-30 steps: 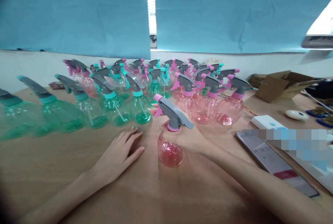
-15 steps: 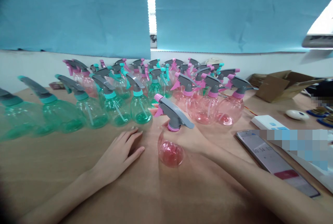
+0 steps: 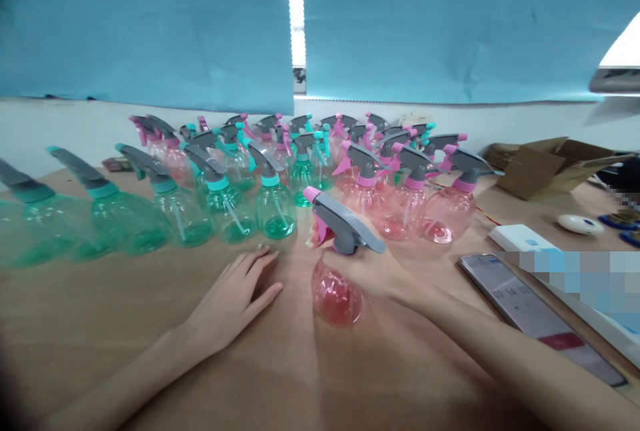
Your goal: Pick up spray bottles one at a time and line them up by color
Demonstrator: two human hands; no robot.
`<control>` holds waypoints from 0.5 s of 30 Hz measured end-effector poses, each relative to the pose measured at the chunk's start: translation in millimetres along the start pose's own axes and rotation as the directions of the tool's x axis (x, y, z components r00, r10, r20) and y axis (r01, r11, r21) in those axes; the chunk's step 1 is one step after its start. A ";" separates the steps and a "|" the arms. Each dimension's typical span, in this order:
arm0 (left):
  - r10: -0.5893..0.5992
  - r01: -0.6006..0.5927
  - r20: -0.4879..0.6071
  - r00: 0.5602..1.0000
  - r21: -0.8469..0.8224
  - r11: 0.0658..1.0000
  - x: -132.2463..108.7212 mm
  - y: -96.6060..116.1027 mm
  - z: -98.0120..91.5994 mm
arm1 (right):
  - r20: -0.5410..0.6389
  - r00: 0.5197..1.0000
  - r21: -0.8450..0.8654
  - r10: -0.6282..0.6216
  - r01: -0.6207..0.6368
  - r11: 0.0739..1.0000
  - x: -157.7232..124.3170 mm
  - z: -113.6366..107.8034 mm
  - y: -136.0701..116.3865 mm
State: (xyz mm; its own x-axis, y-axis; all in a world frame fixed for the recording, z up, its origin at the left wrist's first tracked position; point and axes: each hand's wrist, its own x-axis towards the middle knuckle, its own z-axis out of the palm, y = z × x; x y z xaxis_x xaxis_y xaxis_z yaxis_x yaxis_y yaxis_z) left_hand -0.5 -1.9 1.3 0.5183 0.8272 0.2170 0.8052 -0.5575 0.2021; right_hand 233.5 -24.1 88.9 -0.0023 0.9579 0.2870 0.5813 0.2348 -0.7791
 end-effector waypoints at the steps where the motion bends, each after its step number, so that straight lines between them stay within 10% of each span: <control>1: 0.001 -0.001 0.000 1.000 0.000 1.000 -0.1 0.1 0.0 | 0.001 1.000 0.006 -0.001 0.001 1.000 -0.2 -0.2 -0.1; 15: 0.006 -0.006 -0.019 1.000 -0.003 1.000 -0.6 -1.2 1.9 | 0.119 0.989 0.148 -0.085 0.067 0.987 4.6 -1.4 -23.5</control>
State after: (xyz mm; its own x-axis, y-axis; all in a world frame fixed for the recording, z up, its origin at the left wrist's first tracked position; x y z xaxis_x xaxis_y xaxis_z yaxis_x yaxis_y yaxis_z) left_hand -1.2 -1.6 -0.9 0.5176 0.8224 0.2362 0.8013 -0.5627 0.2032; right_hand 221.0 -25.4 109.4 -0.1482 0.9473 0.2838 0.4534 0.3202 -0.8318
